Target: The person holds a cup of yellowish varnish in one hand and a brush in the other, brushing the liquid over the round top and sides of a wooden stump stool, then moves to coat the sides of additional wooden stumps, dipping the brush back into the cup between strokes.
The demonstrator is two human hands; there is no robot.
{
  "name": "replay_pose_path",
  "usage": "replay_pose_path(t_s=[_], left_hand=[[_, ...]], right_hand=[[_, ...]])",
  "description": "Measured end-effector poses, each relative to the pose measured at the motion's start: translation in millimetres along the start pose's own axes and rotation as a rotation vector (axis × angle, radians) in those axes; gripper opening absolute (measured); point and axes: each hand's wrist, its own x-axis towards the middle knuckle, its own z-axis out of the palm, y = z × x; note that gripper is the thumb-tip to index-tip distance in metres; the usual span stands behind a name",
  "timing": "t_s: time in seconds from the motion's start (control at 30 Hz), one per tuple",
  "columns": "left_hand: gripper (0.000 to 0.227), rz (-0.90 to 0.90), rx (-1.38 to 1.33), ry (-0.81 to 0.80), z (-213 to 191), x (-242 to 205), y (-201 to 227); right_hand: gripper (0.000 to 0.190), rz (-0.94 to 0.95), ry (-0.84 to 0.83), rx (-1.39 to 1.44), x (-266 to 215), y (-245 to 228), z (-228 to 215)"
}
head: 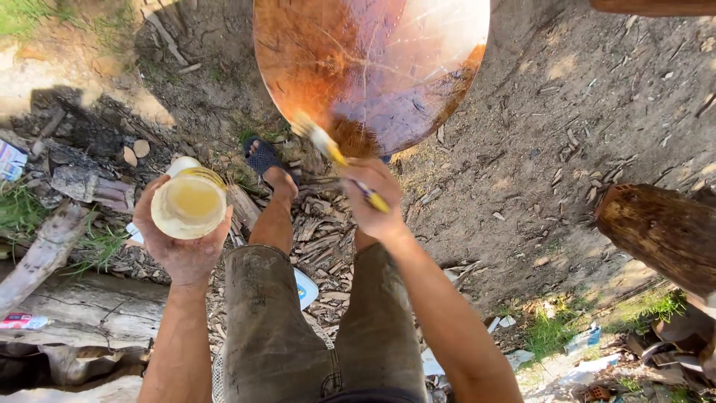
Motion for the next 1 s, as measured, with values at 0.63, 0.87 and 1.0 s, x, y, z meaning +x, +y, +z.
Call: replay_pose_path(t_s=[0.63, 0.87, 1.0], left_hand=[[0.089, -0.019, -0.076, 0.133, 25.1, -7.9, 12.1], [0.087, -0.038, -0.137, 0.133, 40.9, -24.4, 8.5], [0.089, -0.023, -0.193, 0.049, 49.3, -27.0, 13.8]], right_hand=[[0.024, -0.545, -0.464, -0.364, 194.4, -25.3, -16.4], [0.018, -0.473, -0.818, -0.487, 92.0, -22.6, -93.4], [0.013, -0.155, -0.362, -0.257, 127.2, 39.9, -175.6]])
